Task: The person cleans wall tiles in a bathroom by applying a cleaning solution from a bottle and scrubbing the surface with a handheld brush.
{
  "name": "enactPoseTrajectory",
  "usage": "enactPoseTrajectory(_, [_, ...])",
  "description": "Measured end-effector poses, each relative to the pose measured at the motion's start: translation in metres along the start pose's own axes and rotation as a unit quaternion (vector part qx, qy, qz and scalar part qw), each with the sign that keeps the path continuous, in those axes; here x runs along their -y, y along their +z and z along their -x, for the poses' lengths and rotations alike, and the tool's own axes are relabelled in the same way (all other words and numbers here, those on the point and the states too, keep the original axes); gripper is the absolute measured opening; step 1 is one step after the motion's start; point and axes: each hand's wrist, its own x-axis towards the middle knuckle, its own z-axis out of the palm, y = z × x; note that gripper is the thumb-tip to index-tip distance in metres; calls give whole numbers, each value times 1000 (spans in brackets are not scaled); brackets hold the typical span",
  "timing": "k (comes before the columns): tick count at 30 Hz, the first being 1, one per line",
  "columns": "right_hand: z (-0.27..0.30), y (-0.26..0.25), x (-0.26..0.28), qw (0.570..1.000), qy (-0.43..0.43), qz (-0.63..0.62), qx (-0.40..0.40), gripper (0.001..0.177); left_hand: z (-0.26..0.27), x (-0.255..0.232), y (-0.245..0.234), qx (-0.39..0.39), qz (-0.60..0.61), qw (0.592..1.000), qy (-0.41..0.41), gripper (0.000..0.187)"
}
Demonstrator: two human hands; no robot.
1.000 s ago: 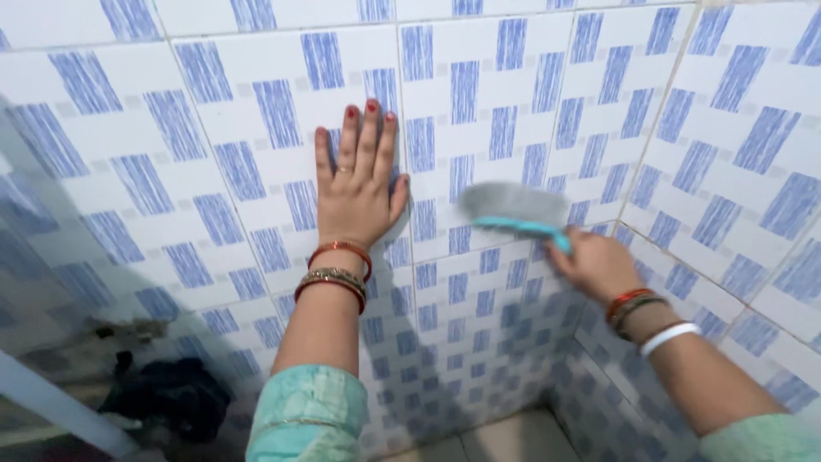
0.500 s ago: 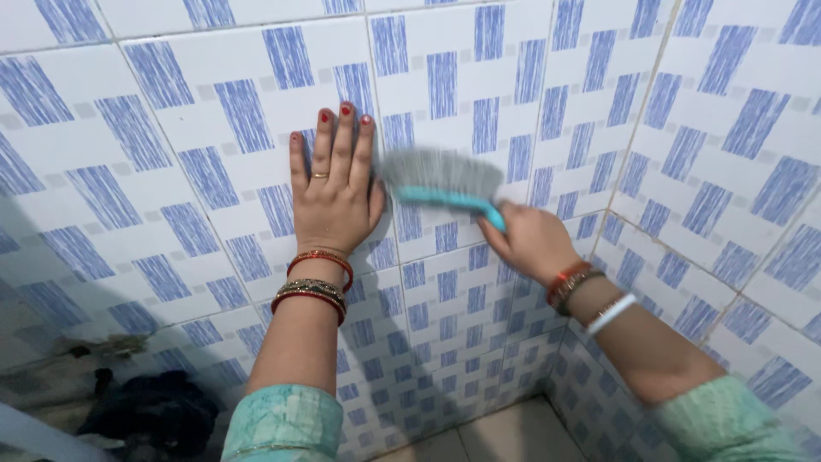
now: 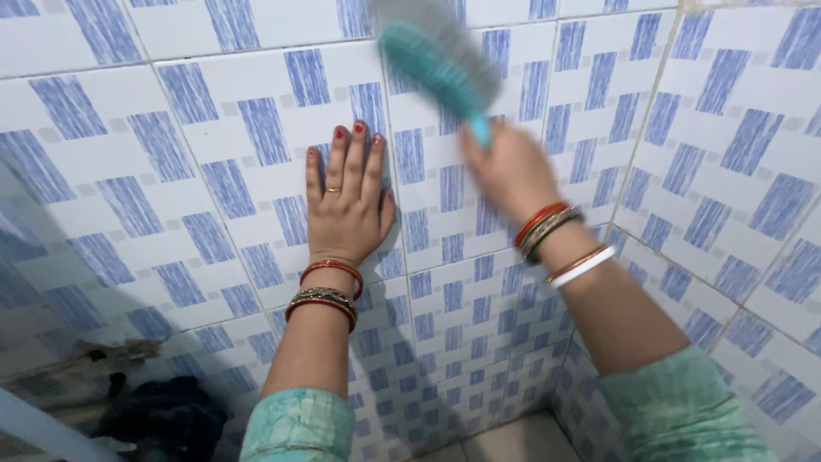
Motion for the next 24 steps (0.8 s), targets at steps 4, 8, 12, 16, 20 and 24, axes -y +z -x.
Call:
enactPoseTrajectory(4, [39,14,-9,996,-37,53,57,47,3,1,4,-56,50,997,4,55])
enactPoseTrajectory(8, [37,-14,-73,996,82,35,10,48,3,2,6,-63,40,997,12,50])
enactPoseTrajectory(12, [-5,-29,-90,994,-3,-12,-108,59,4,2,7,-64,27,997,14,53])
enactPoseTrajectory(16, [-14,-4,-38,992,22,-78,-98,56,4,2,4,-49,30,998,7,60])
enactPoseTrajectory(20, [46,35,-13,999,15,0,37,49,5,3,-1,-22,90,996,-10,76])
enactPoseTrajectory(24, [86,45,-56,994,61,53,78,46,7,4,-2,-3,92,996,6,89])
